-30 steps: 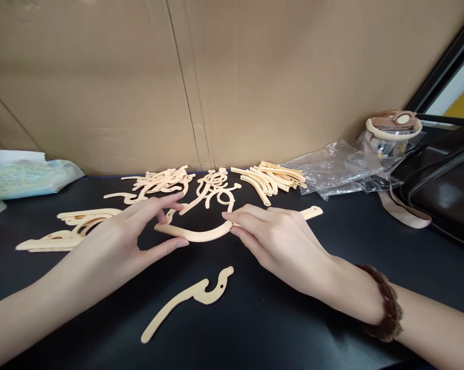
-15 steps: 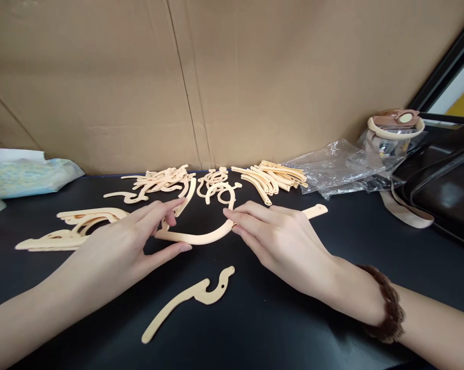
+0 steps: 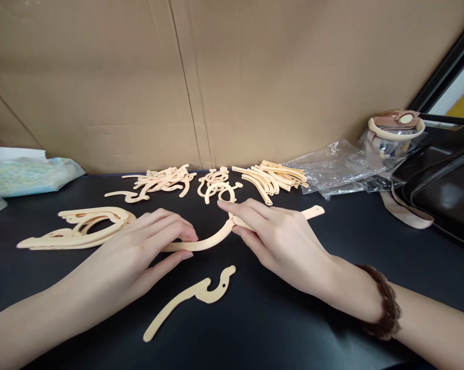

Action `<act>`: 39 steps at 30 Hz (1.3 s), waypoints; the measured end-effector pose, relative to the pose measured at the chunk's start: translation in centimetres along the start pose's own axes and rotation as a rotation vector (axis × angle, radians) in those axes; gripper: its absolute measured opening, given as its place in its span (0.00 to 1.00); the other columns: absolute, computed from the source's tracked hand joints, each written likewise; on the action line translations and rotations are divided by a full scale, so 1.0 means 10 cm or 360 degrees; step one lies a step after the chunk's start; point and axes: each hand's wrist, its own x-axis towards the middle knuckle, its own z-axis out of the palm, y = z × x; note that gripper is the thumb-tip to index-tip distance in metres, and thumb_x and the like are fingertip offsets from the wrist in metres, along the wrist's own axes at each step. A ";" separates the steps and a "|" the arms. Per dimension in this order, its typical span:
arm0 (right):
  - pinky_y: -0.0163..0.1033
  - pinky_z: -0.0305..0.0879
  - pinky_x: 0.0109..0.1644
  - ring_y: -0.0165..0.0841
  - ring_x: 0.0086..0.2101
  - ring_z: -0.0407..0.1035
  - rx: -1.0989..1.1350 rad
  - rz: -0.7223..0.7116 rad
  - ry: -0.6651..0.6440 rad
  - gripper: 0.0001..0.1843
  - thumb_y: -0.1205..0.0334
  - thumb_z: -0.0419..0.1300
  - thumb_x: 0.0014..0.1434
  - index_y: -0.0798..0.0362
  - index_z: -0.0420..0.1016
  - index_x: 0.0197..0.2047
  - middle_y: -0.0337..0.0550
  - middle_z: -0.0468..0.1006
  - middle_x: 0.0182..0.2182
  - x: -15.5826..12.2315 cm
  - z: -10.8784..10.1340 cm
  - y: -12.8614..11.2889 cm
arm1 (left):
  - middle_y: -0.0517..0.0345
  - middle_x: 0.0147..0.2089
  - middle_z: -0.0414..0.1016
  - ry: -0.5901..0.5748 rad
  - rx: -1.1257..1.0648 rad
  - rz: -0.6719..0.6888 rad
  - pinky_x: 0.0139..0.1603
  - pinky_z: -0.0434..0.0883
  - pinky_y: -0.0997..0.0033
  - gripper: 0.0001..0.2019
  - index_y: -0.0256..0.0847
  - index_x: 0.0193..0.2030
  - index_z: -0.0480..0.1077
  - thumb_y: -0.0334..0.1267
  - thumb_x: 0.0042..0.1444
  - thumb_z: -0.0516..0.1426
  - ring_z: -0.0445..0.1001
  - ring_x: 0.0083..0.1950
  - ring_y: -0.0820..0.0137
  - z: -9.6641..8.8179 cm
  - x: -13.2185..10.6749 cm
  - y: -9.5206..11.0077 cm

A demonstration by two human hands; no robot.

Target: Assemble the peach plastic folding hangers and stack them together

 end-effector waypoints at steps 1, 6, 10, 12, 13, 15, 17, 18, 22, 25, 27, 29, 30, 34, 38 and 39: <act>0.34 0.72 0.41 0.30 0.40 0.76 0.0013 0.0017 0.0009 0.22 0.66 0.54 0.68 0.50 0.62 0.64 0.42 0.77 0.50 0.00 0.00 0.01 | 0.58 0.41 0.73 0.0007 0.0021 0.0053 0.39 0.69 0.63 0.05 0.40 0.43 0.67 0.28 0.64 0.53 0.71 0.41 0.65 -0.01 0.00 0.01; 0.33 0.71 0.40 0.29 0.40 0.76 0.0061 0.0026 -0.0050 0.28 0.64 0.54 0.68 0.46 0.51 0.69 0.41 0.75 0.52 0.00 -0.02 0.06 | 0.51 0.54 0.72 0.0187 0.0257 0.0196 0.48 0.68 0.58 0.09 0.40 0.48 0.70 0.28 0.65 0.52 0.69 0.52 0.60 -0.02 -0.01 -0.02; 0.38 0.71 0.41 0.32 0.40 0.75 0.0021 -0.0224 -0.0241 0.29 0.69 0.51 0.68 0.49 0.50 0.69 0.44 0.78 0.51 0.02 -0.01 0.08 | 0.43 0.68 0.61 0.0271 0.0427 0.0197 0.61 0.64 0.55 0.20 0.37 0.63 0.63 0.28 0.65 0.51 0.61 0.66 0.56 -0.04 -0.01 -0.05; 0.40 0.70 0.42 0.34 0.39 0.74 -0.0038 -0.0354 -0.0293 0.30 0.74 0.49 0.66 0.51 0.51 0.69 0.46 0.79 0.49 0.03 0.00 0.08 | 0.44 0.69 0.61 0.0223 0.0446 0.0267 0.65 0.60 0.57 0.24 0.35 0.67 0.57 0.27 0.65 0.51 0.58 0.69 0.58 -0.05 0.00 -0.07; 0.41 0.70 0.43 0.34 0.40 0.74 -0.0059 -0.0395 -0.0301 0.31 0.76 0.49 0.66 0.52 0.51 0.69 0.47 0.79 0.49 0.03 0.00 0.08 | 0.45 0.67 0.63 0.0194 0.0440 0.0309 0.66 0.60 0.58 0.25 0.34 0.68 0.55 0.27 0.65 0.51 0.59 0.68 0.59 -0.05 0.00 -0.08; 0.41 0.70 0.44 0.34 0.40 0.75 -0.0072 -0.0397 -0.0278 0.28 0.75 0.49 0.67 0.52 0.54 0.68 0.47 0.79 0.49 0.05 -0.01 0.07 | 0.46 0.62 0.70 0.0142 0.0424 0.0369 0.63 0.62 0.59 0.26 0.34 0.68 0.55 0.26 0.64 0.51 0.65 0.64 0.60 -0.05 0.00 -0.10; 0.39 0.70 0.43 0.33 0.39 0.75 -0.0047 -0.0350 -0.0226 0.23 0.70 0.50 0.69 0.54 0.58 0.66 0.48 0.79 0.49 0.05 -0.02 0.06 | 0.47 0.54 0.75 0.0082 0.0394 0.0370 0.55 0.68 0.61 0.23 0.34 0.66 0.58 0.25 0.64 0.50 0.71 0.56 0.60 -0.04 -0.01 -0.11; 0.39 0.70 0.41 0.32 0.38 0.76 -0.0041 -0.0331 -0.0194 0.22 0.67 0.50 0.69 0.54 0.59 0.65 0.48 0.80 0.48 0.05 -0.03 0.05 | 0.48 0.52 0.76 0.0055 0.0376 0.0354 0.51 0.70 0.62 0.22 0.35 0.65 0.59 0.26 0.65 0.50 0.73 0.52 0.61 -0.04 -0.01 -0.11; 0.37 0.68 0.36 0.31 0.33 0.74 -0.0086 -0.0410 -0.0132 0.22 0.70 0.50 0.69 0.54 0.60 0.65 0.44 0.82 0.42 0.04 -0.05 0.04 | 0.47 0.61 0.69 0.0024 0.0327 0.0281 0.44 0.74 0.66 0.23 0.39 0.66 0.57 0.27 0.65 0.50 0.74 0.50 0.63 -0.04 -0.01 -0.08; 0.38 0.67 0.45 0.29 0.40 0.74 -0.0091 -0.0530 -0.0151 0.24 0.76 0.49 0.68 0.53 0.60 0.65 0.43 0.81 0.46 0.04 -0.05 0.04 | 0.48 0.64 0.66 0.0003 0.0352 0.0293 0.37 0.74 0.69 0.22 0.38 0.64 0.57 0.27 0.64 0.50 0.76 0.48 0.66 -0.04 -0.01 -0.03; 0.40 0.66 0.52 0.27 0.43 0.73 -0.0094 -0.0582 -0.0153 0.23 0.76 0.49 0.68 0.53 0.61 0.64 0.41 0.81 0.46 0.05 -0.04 0.04 | 0.50 0.60 0.71 0.0020 0.0408 0.0323 0.33 0.74 0.69 0.21 0.36 0.63 0.58 0.28 0.63 0.50 0.77 0.46 0.66 -0.06 -0.01 0.00; 0.41 0.64 0.56 0.27 0.43 0.73 -0.0114 -0.0598 -0.0150 0.22 0.75 0.49 0.69 0.54 0.62 0.63 0.40 0.82 0.45 0.06 -0.05 0.02 | 0.49 0.55 0.74 0.0070 0.0509 0.0360 0.30 0.73 0.66 0.20 0.35 0.61 0.60 0.29 0.62 0.51 0.77 0.44 0.63 -0.08 0.00 0.03; 0.43 0.64 0.57 0.28 0.44 0.73 -0.0129 -0.0600 -0.0143 0.21 0.74 0.50 0.69 0.54 0.62 0.63 0.41 0.81 0.45 0.07 -0.06 0.01 | 0.48 0.53 0.75 0.0088 0.0564 0.0375 0.29 0.73 0.65 0.20 0.34 0.60 0.60 0.30 0.61 0.52 0.77 0.43 0.61 -0.09 0.00 0.04; 0.46 0.67 0.54 0.35 0.49 0.72 -0.0224 -0.0586 0.0058 0.19 0.71 0.55 0.66 0.53 0.68 0.59 0.48 0.79 0.49 0.07 -0.13 -0.03 | 0.47 0.48 0.75 0.0102 0.0676 0.0341 0.26 0.70 0.64 0.21 0.34 0.58 0.63 0.35 0.58 0.55 0.76 0.40 0.60 -0.12 0.00 0.06; 0.42 0.70 0.46 0.36 0.44 0.73 -0.0174 -0.0593 0.0098 0.16 0.72 0.56 0.64 0.54 0.72 0.54 0.48 0.80 0.45 0.08 -0.19 -0.06 | 0.49 0.49 0.72 0.0108 0.0548 0.0162 0.27 0.70 0.67 0.20 0.37 0.53 0.66 0.42 0.56 0.57 0.76 0.40 0.62 -0.13 -0.01 0.00; 0.41 0.70 0.44 0.35 0.42 0.73 -0.0134 -0.0597 0.0001 0.13 0.69 0.56 0.65 0.55 0.73 0.53 0.48 0.80 0.43 0.08 -0.19 -0.06 | 0.49 0.48 0.72 0.0111 0.0502 0.0121 0.29 0.71 0.67 0.19 0.37 0.52 0.67 0.44 0.55 0.57 0.76 0.41 0.62 -0.13 -0.01 -0.02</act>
